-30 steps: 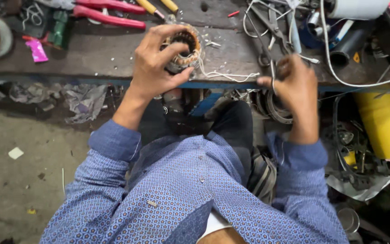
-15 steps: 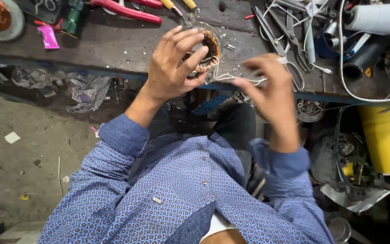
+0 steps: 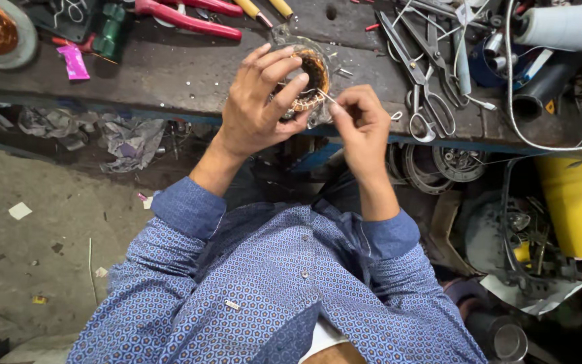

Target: The person uses shears to cut and remove white binding string from a copper-wound motor stator. They repeatedly trim the string, pull it away, and rotate the stator to access different sections.

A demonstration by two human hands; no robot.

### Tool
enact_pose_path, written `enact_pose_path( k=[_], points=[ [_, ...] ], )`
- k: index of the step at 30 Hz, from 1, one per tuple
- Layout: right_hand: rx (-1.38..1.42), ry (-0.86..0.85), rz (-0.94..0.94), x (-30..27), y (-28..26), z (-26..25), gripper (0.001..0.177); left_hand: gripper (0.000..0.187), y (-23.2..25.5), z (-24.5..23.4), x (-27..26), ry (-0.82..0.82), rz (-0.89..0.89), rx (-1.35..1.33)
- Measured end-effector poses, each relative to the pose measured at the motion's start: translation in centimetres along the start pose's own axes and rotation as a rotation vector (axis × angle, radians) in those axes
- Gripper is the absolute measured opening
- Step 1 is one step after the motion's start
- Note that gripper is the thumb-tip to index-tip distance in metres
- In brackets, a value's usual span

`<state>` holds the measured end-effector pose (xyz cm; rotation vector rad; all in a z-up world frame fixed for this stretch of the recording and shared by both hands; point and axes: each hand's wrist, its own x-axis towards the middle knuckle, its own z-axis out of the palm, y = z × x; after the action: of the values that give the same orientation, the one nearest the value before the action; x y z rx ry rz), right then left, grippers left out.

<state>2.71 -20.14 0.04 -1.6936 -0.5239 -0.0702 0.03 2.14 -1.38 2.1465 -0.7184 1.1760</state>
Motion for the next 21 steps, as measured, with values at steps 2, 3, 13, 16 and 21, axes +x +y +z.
enact_pose_path(
  k=[2, 3, 13, 16, 21],
  points=[
    [0.28, -0.021, 0.042, 0.0, 0.1, -0.9, 0.005, 0.069, 0.1, 0.0, 0.1, -0.001, -0.014, -0.015],
    [0.422, -0.038, 0.062, 0.0, 0.0, -1.5, 0.004, 0.07, 0.0, -0.1, 0.1, -0.003, -0.017, -0.027],
    [0.802, 0.049, 0.129, -3.2, -1.7, -5.5, 0.016, 0.07, 0.3, -0.4, 0.7, 0.017, -0.148, -0.067],
    [0.678, 0.112, 0.174, -6.5, -1.2, -8.7, 0.011, 0.071, 0.2, -0.4, 0.5, -0.003, -0.211, -0.063],
    [0.393, -0.023, 0.389, -11.6, -0.7, -13.1, 0.024, 0.07, 0.0, -0.1, 0.6, -0.009, -0.141, -0.059]
  ],
)
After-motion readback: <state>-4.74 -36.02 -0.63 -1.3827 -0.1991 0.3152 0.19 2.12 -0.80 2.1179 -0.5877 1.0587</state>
